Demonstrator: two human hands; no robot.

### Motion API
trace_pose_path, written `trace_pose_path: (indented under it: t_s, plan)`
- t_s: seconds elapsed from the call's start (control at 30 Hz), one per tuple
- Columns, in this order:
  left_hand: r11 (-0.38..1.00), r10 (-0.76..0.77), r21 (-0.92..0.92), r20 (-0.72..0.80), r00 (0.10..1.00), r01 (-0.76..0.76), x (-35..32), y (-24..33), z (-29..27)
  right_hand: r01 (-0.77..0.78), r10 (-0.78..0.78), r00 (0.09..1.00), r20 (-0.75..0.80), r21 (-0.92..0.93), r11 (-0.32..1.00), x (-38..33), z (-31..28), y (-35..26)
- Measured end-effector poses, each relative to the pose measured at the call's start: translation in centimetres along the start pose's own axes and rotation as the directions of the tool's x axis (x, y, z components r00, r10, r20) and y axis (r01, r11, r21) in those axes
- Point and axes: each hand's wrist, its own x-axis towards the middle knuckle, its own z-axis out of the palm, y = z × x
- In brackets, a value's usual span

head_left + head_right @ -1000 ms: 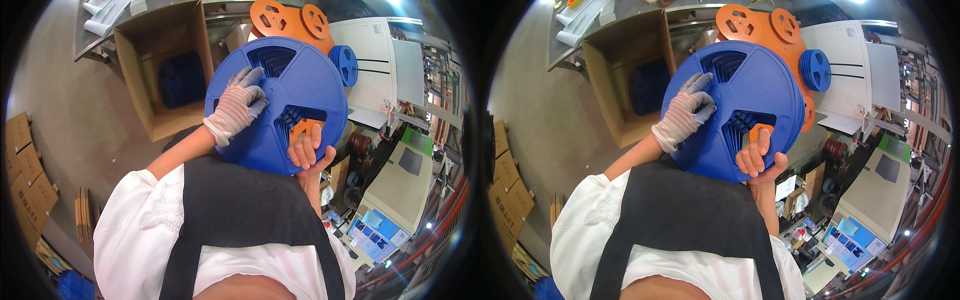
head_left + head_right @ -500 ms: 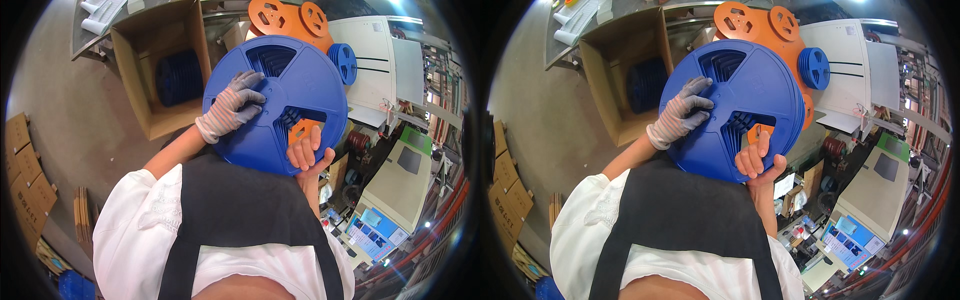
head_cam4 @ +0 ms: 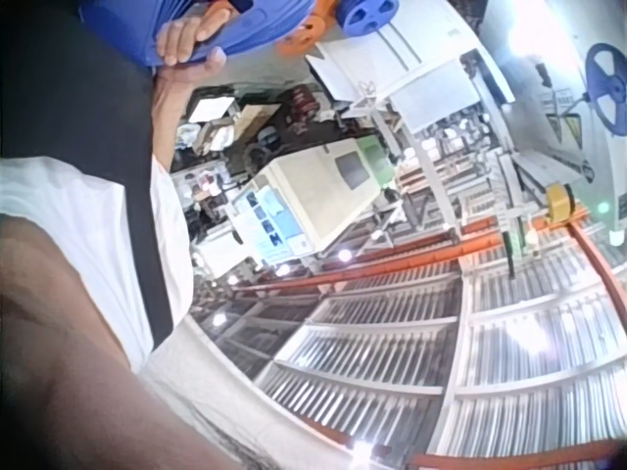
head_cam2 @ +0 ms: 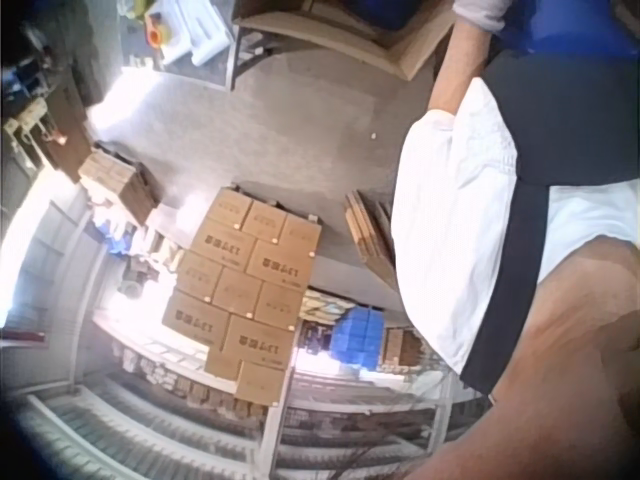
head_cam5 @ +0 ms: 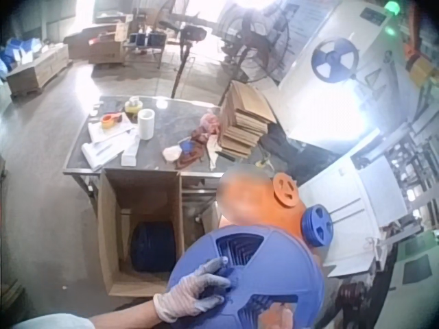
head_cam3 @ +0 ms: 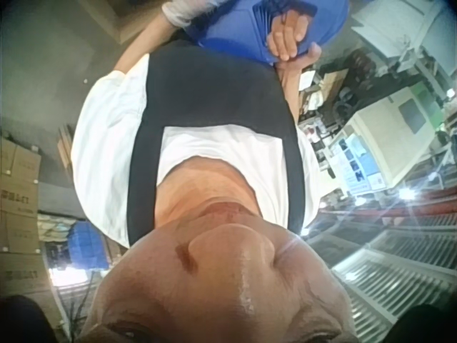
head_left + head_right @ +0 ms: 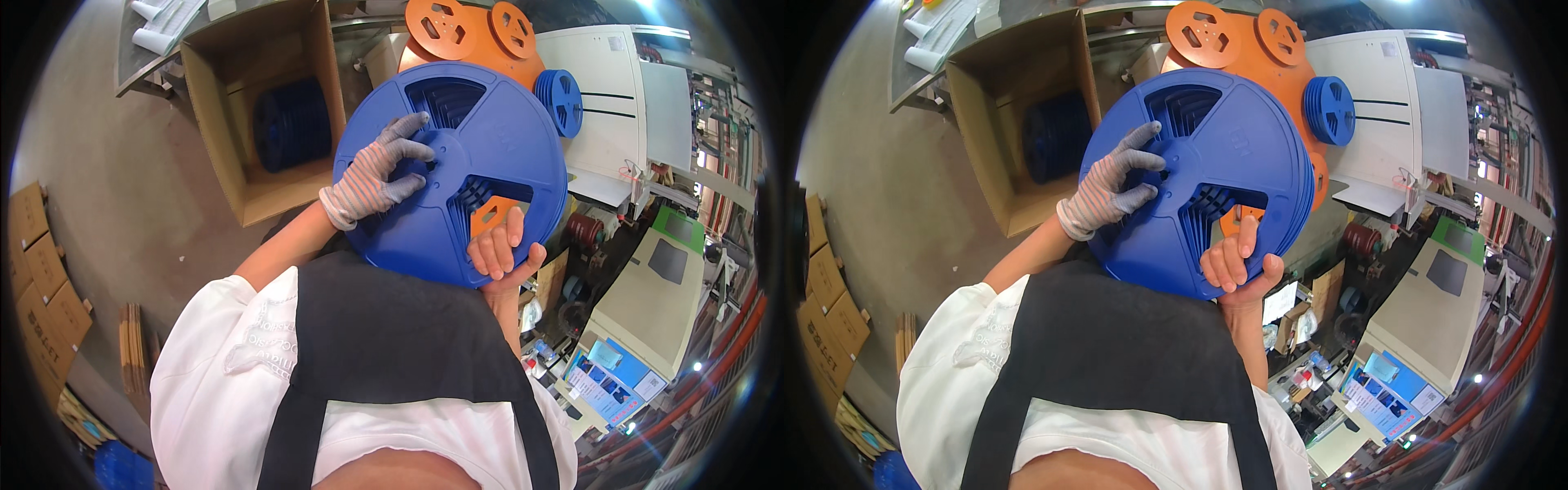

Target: The person takes blue reels from an orange turntable and places them into a cardboard box before walking to a nearby machine.

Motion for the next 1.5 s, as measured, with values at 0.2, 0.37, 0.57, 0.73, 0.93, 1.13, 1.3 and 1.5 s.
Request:
trace_pose_path:
  t_s: [0.2,0.37,0.57,0.73,0.93,1.13,1.3,1.5]
  plan:
    - [0.966,0.125,0.215,0.106,0.986,-0.146,-1.2,-2.3,0.3,0.004,-0.004,1.000,-0.006,0.002,1.000,-0.2,-0.2,0.0]
    - [0.994,0.038,0.101,-0.009,0.999,-0.037,-1.6,-0.6,1.0,0.021,-0.021,1.000,-0.012,0.011,1.000,-0.5,-0.4,0.0]
    - [0.953,0.110,0.279,0.051,0.993,-0.120,-0.8,-0.7,1.2,-0.006,0.006,1.000,-0.023,0.001,1.000,-0.2,-0.3,0.0]
    - [0.930,0.211,0.281,0.123,0.970,-0.237,-0.2,-1.7,1.0,-0.013,0.012,0.999,-0.030,-0.008,1.000,0.0,-0.4,-0.1]
    - [1.000,0.020,0.007,-0.021,1.000,-0.019,-0.9,-0.1,1.1,-0.005,0.004,0.999,-0.036,-0.002,1.000,0.0,-0.6,-0.2]
    - [0.953,0.091,0.290,-0.001,0.996,-0.087,-1.2,-0.1,1.7,-0.015,0.015,0.999,-0.034,0.000,1.000,0.2,-0.5,-0.3]
    - [0.938,0.067,0.343,-0.023,0.998,-0.055,0.8,-0.8,1.4,-0.030,0.030,0.999,-0.025,-0.003,1.000,0.3,-0.5,-0.3]
    - [0.976,-0.168,0.069,-0.363,0.916,0.206,1.3,-1.5,1.1,-0.016,0.016,1.000,-0.011,-0.016,1.000,0.6,-0.3,0.0]
